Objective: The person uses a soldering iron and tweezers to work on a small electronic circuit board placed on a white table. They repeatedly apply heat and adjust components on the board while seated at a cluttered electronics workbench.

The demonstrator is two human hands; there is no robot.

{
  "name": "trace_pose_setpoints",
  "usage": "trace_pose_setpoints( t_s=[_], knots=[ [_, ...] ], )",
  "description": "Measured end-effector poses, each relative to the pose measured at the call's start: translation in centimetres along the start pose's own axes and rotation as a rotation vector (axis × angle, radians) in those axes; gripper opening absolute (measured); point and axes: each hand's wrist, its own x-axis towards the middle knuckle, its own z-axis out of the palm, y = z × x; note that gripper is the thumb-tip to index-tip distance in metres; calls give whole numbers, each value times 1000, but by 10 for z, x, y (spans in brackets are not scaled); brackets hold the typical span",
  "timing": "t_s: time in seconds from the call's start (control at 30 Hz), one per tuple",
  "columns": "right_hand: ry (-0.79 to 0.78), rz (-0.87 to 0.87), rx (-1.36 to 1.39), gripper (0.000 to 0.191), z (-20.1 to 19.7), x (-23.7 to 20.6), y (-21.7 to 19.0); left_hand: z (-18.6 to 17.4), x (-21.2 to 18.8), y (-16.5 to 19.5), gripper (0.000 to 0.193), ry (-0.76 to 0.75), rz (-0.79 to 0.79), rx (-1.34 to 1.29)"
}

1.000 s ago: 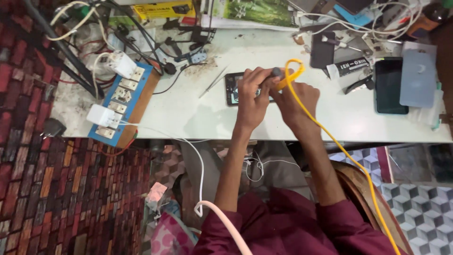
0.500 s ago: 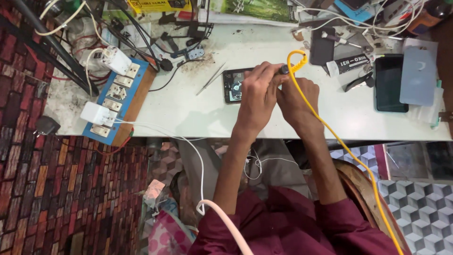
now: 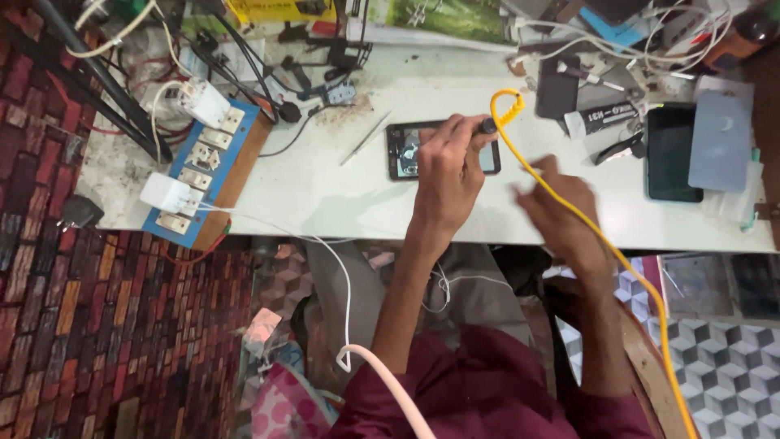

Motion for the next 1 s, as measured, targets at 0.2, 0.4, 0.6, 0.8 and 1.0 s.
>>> trace_pose_setpoints(
  t_s=[0.2,0.4,0.6,0.8,1.0],
  knots=[
    [426,277,-275,17,-2,-42,118,-4,0,-4,16,-3,-79,-58],
    [562,308,-356,37,16,-32,190,-3,0,-7,11,1,-80,-20],
    [562,317,-473,42,3,-25,196,-5,5,-6,11,-16,-91,-42],
    [527,254,-575,30,-7,-34,187,-3,4,-6,11,-20,-75,-43],
    [571,341,-313,48,1,-32,195,0,1,-4,11,-12,-67,-35]
  ],
)
